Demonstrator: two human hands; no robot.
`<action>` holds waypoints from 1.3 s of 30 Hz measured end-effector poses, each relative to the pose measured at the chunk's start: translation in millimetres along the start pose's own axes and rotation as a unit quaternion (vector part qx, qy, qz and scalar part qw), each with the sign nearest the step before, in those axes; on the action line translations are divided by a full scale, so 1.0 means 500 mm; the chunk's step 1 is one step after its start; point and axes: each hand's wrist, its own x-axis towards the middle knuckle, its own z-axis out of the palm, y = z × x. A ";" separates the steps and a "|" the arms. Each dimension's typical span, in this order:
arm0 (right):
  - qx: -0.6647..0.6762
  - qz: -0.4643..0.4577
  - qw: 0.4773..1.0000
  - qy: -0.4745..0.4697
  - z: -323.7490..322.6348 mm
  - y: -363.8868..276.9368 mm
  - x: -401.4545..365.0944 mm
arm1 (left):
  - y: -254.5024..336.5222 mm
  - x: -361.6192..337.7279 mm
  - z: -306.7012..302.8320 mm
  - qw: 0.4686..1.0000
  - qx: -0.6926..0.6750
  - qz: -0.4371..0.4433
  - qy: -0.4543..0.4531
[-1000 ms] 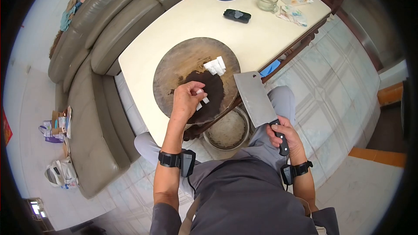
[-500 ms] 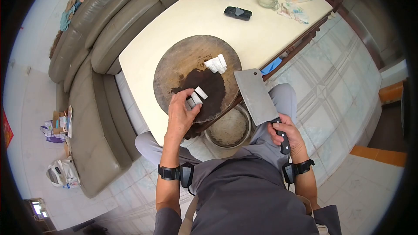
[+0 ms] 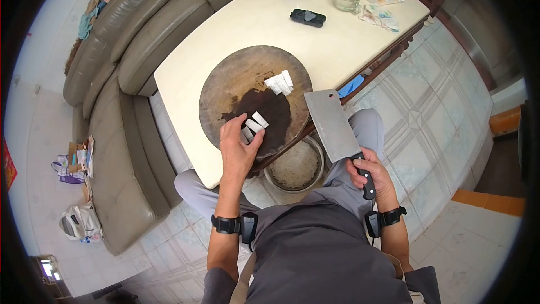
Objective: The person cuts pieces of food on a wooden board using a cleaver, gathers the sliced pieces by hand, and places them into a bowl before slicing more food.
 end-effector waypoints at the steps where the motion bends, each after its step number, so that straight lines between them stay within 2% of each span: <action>1: 0.000 -0.001 1.000 0.002 0.000 0.000 -0.001 | 0.000 -0.003 -0.009 1.000 -0.009 0.014 0.004; 6: 0.007 0.002 1.000 0.000 -0.002 -0.001 -0.001 | -0.016 -0.018 -0.050 0.995 -0.054 -0.058 -0.060; 17: 0.006 -0.001 1.000 -0.008 -0.003 -0.001 -0.001 | -0.032 -0.008 -0.039 0.999 0.003 0.022 -0.047; 29: 0.005 -0.001 1.000 -0.012 -0.006 -0.002 -0.002 | -0.003 -0.039 0.003 0.998 0.061 0.000 0.023; 36: 0.012 -0.004 1.000 -0.012 -0.004 -0.004 -0.004 | -0.012 -0.035 -0.022 0.999 0.021 0.002 0.030; 39: 0.019 -0.003 1.000 -0.012 -0.009 -0.003 -0.005 | -0.012 -0.023 -0.060 0.998 -0.009 -0.034 -0.059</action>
